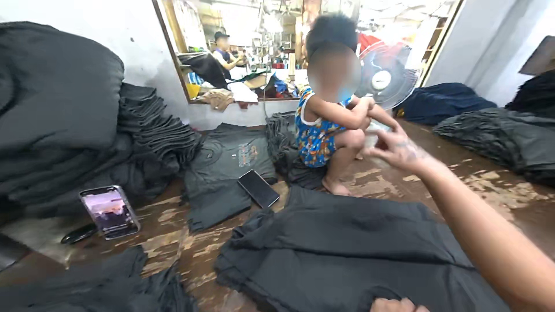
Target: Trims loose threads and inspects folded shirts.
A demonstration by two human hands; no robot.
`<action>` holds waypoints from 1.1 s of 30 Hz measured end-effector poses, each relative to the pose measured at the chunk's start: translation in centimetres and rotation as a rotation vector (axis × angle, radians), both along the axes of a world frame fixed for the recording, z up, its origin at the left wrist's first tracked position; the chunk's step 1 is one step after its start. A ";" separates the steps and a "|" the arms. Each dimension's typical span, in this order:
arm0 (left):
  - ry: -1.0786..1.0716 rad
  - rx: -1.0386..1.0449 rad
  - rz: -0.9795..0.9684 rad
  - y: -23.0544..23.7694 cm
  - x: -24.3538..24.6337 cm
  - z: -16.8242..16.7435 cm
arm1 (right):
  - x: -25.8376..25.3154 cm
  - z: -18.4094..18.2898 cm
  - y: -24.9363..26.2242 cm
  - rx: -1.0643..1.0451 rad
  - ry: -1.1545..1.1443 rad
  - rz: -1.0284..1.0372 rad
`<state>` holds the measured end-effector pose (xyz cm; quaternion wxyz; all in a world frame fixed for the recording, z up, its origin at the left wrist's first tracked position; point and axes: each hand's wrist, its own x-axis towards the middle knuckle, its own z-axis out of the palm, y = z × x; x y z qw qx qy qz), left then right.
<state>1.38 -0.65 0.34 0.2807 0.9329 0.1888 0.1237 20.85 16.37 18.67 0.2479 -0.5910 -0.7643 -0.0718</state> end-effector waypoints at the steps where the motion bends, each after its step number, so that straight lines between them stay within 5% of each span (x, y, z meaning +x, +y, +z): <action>1: 0.047 -0.005 -0.009 -0.2 0.0 0.2 | 1.7 -2.0 -2.5 -0.194 0.068 -0.097; 5: 0.201 -0.020 0.032 -0.5 -0.1 1.6 | 7.1 -10.4 -8.4 -0.758 0.148 -0.501; 10: 0.104 0.060 0.396 5.3 -2.3 6.1 | 11.1 -17.9 -12.1 -0.719 0.275 -0.669; 13: 0.228 0.106 0.650 11.8 -4.4 8.0 | 11.3 -18.3 -12.0 -0.646 0.322 -0.679; 17: 0.352 0.187 0.835 18.8 -9.2 2.5 | 10.4 -18.2 -12.0 -0.627 0.334 -0.693; 24: 0.320 0.149 0.898 17.2 -13.5 -0.4 | 8.5 -17.6 -13.4 -0.792 0.247 -0.651; 33: 0.203 0.086 0.996 19.8 -14.0 0.2 | 8.4 -18.5 -11.8 -0.682 0.343 -0.641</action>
